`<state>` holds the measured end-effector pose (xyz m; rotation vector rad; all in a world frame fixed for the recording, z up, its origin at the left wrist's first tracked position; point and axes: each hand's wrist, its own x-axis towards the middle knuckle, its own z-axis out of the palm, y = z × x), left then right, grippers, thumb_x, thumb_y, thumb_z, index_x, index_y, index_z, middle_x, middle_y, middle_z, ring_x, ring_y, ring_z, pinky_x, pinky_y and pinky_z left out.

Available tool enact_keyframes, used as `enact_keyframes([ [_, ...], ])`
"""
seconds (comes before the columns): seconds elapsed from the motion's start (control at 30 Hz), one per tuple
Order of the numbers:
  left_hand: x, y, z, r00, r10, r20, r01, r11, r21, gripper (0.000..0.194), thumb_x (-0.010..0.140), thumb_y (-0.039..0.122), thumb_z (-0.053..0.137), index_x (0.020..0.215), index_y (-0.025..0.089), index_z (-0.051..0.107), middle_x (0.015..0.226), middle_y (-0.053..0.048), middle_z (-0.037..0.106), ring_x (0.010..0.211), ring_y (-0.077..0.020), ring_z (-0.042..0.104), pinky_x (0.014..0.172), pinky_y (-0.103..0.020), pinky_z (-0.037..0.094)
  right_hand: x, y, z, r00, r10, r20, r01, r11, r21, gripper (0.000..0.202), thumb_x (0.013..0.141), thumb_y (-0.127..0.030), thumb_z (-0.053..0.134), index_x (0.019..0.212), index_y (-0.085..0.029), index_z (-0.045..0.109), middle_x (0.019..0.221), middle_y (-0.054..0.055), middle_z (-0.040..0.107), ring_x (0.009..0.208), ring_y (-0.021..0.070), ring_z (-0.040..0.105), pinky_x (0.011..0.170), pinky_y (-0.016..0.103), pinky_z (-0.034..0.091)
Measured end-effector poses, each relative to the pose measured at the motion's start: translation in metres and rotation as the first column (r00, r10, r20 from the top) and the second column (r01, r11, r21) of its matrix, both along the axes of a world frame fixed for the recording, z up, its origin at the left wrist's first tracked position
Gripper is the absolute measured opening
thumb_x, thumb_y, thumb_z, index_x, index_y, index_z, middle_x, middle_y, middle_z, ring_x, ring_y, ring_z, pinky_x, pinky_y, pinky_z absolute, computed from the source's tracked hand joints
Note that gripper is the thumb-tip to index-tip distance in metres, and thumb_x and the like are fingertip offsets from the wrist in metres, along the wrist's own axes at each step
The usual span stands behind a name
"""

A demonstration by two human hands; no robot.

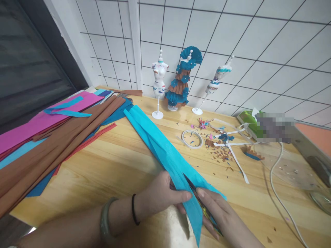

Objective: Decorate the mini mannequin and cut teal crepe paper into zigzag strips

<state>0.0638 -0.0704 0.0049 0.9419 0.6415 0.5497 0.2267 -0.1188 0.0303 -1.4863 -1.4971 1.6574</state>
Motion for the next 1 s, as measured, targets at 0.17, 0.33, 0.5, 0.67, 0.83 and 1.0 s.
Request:
enact_keyframes([
  [0.17,0.000,0.000,0.001,1.000,0.002,-0.018,-0.002,1.000,0.004,0.031,0.065,0.029,0.070,0.089,0.010,0.063,0.079,-0.006,0.066,0.062,-0.0124,0.061,0.051,-0.020,0.050,0.000,0.001,-0.002,1.000,-0.001,-0.005,0.001,1.000,0.018,0.058,0.089,-0.060,0.026,0.077,-0.016,0.063,0.040,-0.007,0.037,0.034,0.0100,0.034,0.050,0.024,0.040],
  [0.33,0.000,0.001,0.001,1.000,0.001,-0.015,-0.001,1.000,0.001,0.031,0.065,0.029,0.070,0.089,0.010,0.062,0.080,-0.006,0.066,0.062,-0.0121,0.061,0.052,-0.020,0.050,0.001,0.001,-0.004,0.999,0.016,-0.051,-0.015,1.000,0.014,0.058,0.090,-0.058,0.025,0.079,-0.015,0.063,0.040,-0.007,0.038,0.032,0.0090,0.032,0.047,0.024,0.037],
  [0.5,0.000,0.000,0.002,1.000,0.000,-0.020,0.000,1.000,0.007,0.031,0.065,0.028,0.070,0.089,0.010,0.062,0.078,-0.005,0.065,0.061,-0.0115,0.060,0.051,-0.020,0.050,0.001,0.001,-0.006,0.998,0.017,-0.054,-0.018,1.000,-0.005,0.058,0.090,-0.058,0.025,0.081,-0.014,0.063,0.040,-0.007,0.039,0.031,0.0078,0.029,0.043,0.023,0.033],
  [0.67,0.000,0.000,0.000,1.000,-0.006,-0.018,0.006,1.000,0.004,0.032,0.065,0.029,0.071,0.088,0.010,0.062,0.078,-0.005,0.065,0.061,-0.0115,0.060,0.051,-0.019,0.049,0.000,0.001,-0.005,0.999,0.020,-0.039,-0.020,1.000,0.014,0.059,0.092,-0.056,0.023,0.081,-0.014,0.063,0.036,-0.009,0.035,0.030,0.0080,0.029,0.051,0.024,0.038],
  [0.83,0.000,0.002,-0.002,1.000,0.004,-0.009,-0.005,1.000,-0.004,0.035,0.063,0.031,0.073,0.089,0.010,0.062,0.079,-0.005,0.066,0.061,-0.0121,0.060,0.051,-0.020,0.049,0.000,0.000,-0.005,0.998,0.001,-0.062,0.000,1.000,0.016,0.054,0.092,-0.054,0.027,0.077,-0.015,0.061,0.038,-0.008,0.036,0.032,0.0078,0.031,0.048,0.023,0.037],
  [1.0,-0.002,0.005,-0.003,1.000,0.008,-0.003,-0.008,1.000,-0.018,0.036,0.062,0.033,0.074,0.089,0.011,0.064,0.080,-0.006,0.067,0.062,-0.0122,0.060,0.052,-0.020,0.049,0.005,-0.003,-0.019,0.988,-0.032,-0.153,0.033,0.999,0.001,0.049,0.088,-0.058,0.034,0.075,-0.016,0.055,0.044,-0.007,0.040,0.032,0.0055,0.026,0.035,0.020,0.021],
])
